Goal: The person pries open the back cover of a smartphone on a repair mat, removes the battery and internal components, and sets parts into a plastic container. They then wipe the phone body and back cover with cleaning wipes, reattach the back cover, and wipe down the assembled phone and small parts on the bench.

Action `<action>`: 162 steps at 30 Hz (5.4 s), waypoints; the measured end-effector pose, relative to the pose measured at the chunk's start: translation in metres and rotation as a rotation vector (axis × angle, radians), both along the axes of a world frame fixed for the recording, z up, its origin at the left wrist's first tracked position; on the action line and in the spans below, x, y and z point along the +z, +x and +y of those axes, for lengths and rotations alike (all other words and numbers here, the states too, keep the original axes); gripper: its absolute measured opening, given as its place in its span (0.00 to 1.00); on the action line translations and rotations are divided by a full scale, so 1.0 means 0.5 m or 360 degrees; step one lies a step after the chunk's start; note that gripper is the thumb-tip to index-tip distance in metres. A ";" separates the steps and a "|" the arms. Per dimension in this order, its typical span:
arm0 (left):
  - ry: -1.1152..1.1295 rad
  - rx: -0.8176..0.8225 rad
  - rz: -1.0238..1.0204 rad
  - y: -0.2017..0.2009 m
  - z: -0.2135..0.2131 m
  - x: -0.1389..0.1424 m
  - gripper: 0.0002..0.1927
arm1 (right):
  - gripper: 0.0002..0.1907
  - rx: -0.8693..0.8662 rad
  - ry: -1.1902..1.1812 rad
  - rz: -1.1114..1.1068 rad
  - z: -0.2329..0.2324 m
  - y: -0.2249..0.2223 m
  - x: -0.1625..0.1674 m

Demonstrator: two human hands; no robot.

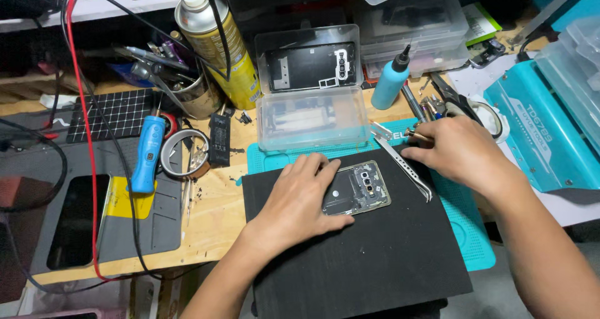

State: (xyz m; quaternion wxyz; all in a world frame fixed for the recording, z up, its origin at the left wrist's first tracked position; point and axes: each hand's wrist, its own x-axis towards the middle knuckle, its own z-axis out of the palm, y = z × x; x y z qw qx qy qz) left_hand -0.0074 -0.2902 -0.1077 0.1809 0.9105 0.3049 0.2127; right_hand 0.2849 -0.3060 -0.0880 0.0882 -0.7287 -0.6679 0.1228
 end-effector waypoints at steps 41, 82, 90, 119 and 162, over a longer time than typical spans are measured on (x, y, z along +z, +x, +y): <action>-0.0047 0.0469 -0.0478 0.001 0.027 0.087 0.39 | 0.13 -0.0171 0.0290 0.0070 -0.021 0.064 0.020; -0.0101 0.0476 -0.0247 0.073 0.061 0.059 0.40 | 0.13 -0.0295 0.0106 -0.0337 0.049 0.090 -0.034; -0.0113 0.0483 -0.0266 0.076 0.073 0.063 0.40 | 0.14 -0.0296 0.0253 -0.0202 0.056 0.080 -0.029; -0.2001 0.0474 -0.1927 0.060 0.202 -0.044 0.15 | 0.09 0.0655 0.0694 -0.0204 0.514 -0.003 -0.030; 0.0148 0.0483 -0.1003 0.124 0.176 -0.022 0.44 | 0.10 0.0163 0.0798 0.1475 0.126 -0.083 0.087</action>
